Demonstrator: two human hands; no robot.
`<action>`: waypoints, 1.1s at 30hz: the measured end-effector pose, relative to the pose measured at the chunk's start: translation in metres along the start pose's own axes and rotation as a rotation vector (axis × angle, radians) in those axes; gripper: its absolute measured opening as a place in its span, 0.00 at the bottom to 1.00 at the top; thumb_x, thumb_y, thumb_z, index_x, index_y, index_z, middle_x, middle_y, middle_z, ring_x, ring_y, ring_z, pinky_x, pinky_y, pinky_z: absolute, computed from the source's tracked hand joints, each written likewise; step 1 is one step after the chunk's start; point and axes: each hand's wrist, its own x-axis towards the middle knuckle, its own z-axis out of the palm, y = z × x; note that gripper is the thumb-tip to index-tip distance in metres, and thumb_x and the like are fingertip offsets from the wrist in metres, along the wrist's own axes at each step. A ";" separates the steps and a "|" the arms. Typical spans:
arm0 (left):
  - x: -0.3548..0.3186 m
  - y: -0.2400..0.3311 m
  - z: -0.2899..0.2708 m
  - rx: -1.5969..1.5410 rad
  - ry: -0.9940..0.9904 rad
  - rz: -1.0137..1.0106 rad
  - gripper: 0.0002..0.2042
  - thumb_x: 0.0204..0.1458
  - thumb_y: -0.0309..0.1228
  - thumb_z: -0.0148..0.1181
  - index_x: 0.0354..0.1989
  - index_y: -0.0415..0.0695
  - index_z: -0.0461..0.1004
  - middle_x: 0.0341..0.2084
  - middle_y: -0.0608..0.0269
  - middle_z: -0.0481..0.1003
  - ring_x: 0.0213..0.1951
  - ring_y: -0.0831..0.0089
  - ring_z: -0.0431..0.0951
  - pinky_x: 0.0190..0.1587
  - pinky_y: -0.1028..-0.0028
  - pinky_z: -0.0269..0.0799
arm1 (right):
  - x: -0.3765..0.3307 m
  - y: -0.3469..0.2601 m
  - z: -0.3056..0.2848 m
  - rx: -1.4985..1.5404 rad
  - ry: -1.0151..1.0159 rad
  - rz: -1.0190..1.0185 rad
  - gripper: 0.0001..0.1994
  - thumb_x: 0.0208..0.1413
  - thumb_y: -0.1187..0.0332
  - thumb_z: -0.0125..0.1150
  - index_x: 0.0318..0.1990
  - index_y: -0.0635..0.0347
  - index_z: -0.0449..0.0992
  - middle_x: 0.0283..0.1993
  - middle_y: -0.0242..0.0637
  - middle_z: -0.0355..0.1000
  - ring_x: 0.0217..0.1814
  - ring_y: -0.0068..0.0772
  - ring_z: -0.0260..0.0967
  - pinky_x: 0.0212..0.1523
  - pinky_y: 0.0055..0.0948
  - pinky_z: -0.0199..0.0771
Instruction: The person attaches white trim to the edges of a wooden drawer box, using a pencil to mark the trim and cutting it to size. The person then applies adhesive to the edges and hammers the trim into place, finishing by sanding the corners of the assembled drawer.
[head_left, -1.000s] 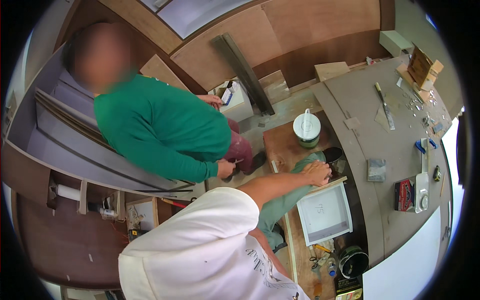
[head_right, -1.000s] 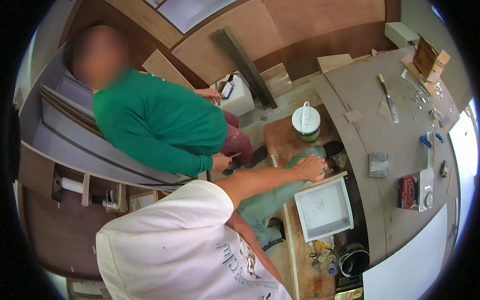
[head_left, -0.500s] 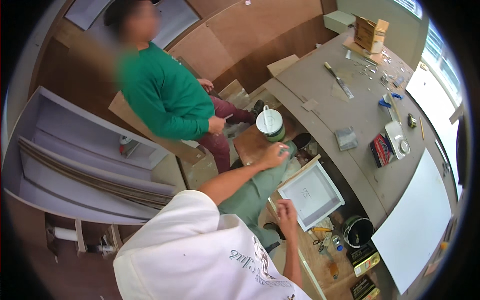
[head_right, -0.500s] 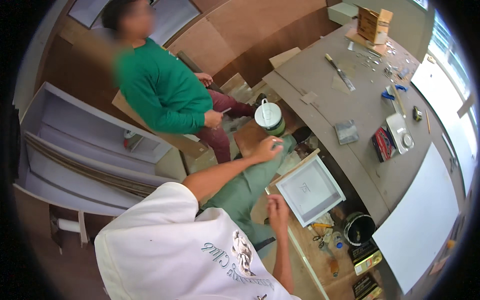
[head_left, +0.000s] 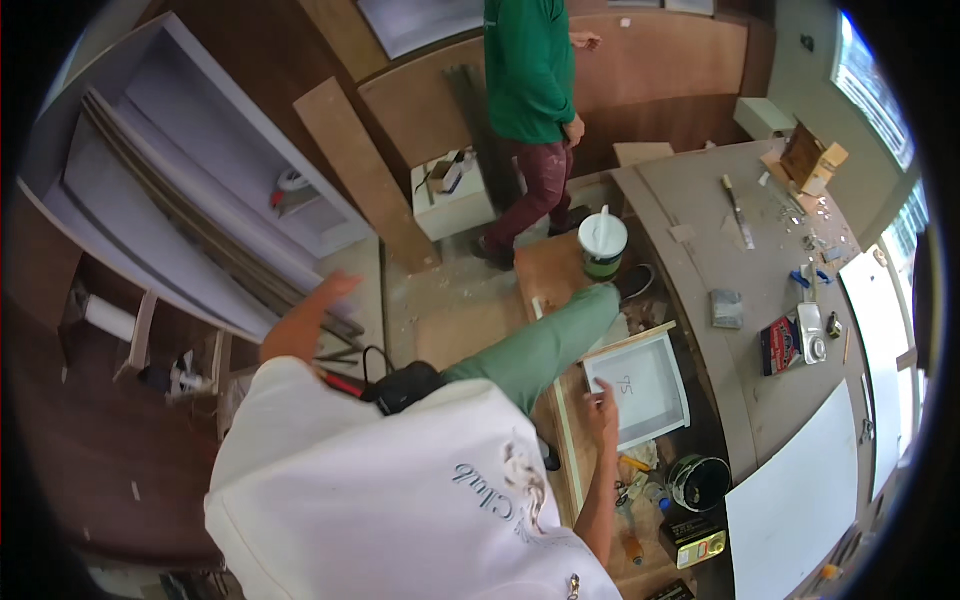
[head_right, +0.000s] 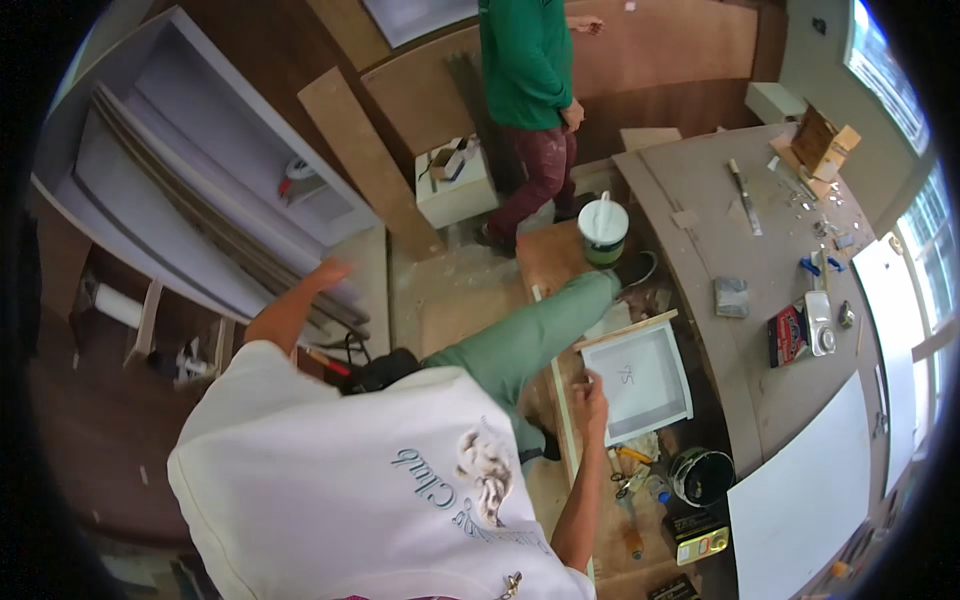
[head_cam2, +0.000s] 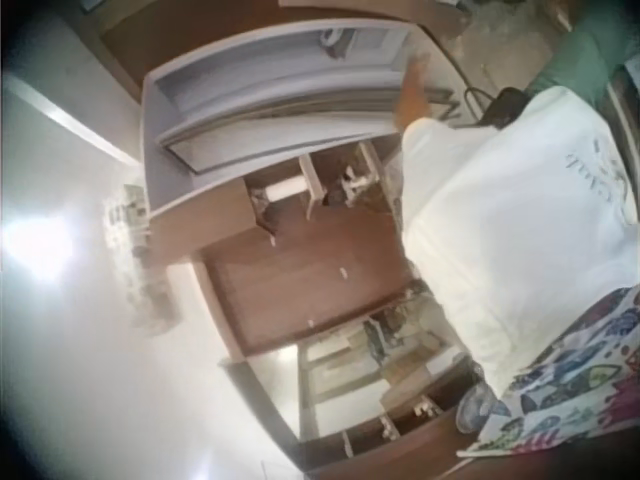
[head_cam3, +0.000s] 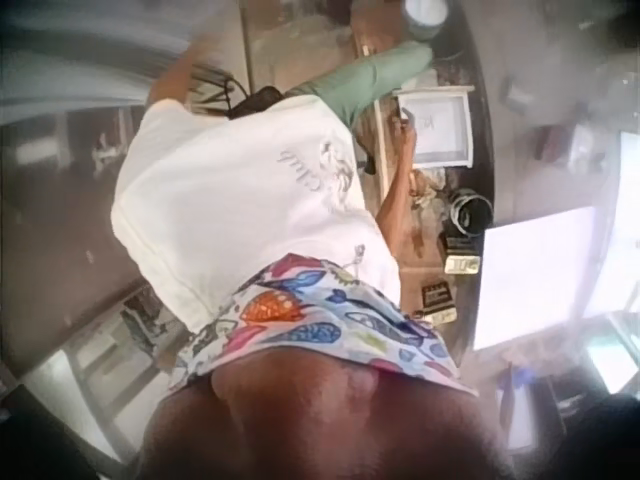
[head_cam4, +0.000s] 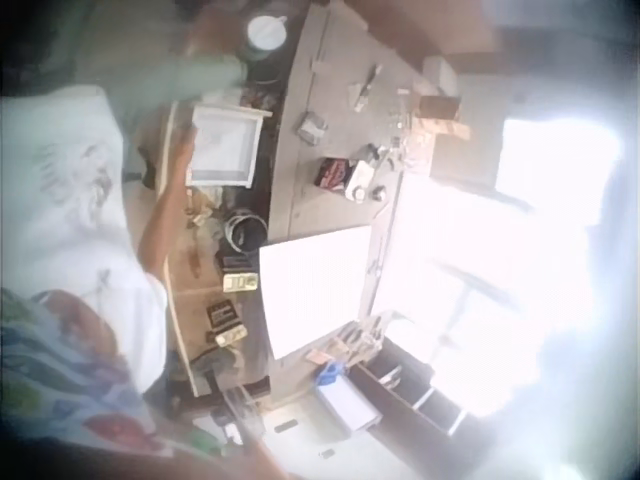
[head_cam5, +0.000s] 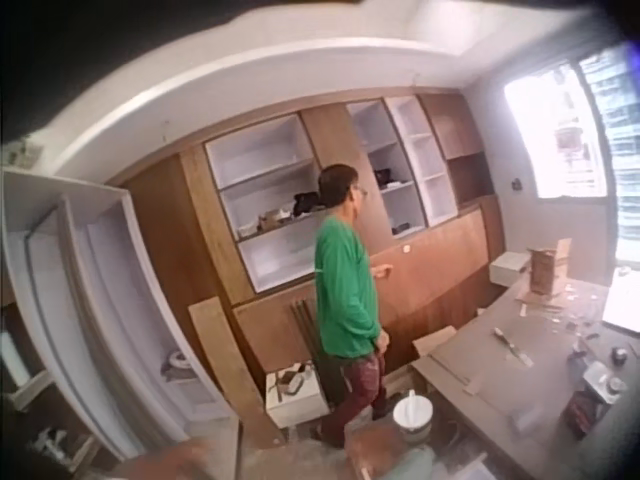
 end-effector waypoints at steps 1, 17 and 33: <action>0.014 -0.023 -0.124 -0.075 -0.209 -0.002 0.39 0.59 0.54 0.64 0.67 0.35 0.62 0.38 0.50 0.79 0.40 0.62 0.79 0.36 0.57 0.76 | 0.010 0.009 0.034 0.104 0.006 -0.106 0.20 0.62 0.72 0.59 0.62 0.60 0.70 0.31 0.38 0.75 0.33 0.35 0.75 0.38 0.36 0.76; 0.046 0.303 0.139 0.132 -0.386 0.831 0.34 0.57 0.43 0.65 0.65 0.33 0.62 0.56 0.37 0.74 0.56 0.54 0.76 0.57 0.63 0.73 | -0.234 0.158 0.061 -0.279 0.304 0.591 0.26 0.54 0.63 0.65 0.61 0.63 0.74 0.37 0.53 0.81 0.40 0.47 0.82 0.45 0.40 0.79; 0.030 0.217 0.199 0.051 -0.620 1.508 0.25 0.57 0.42 0.64 0.55 0.31 0.76 0.54 0.36 0.70 0.52 0.53 0.77 0.53 0.62 0.72 | 0.039 -0.039 0.284 -0.080 0.010 0.065 0.23 0.62 0.64 0.62 0.63 0.59 0.73 0.42 0.45 0.82 0.43 0.36 0.80 0.46 0.38 0.80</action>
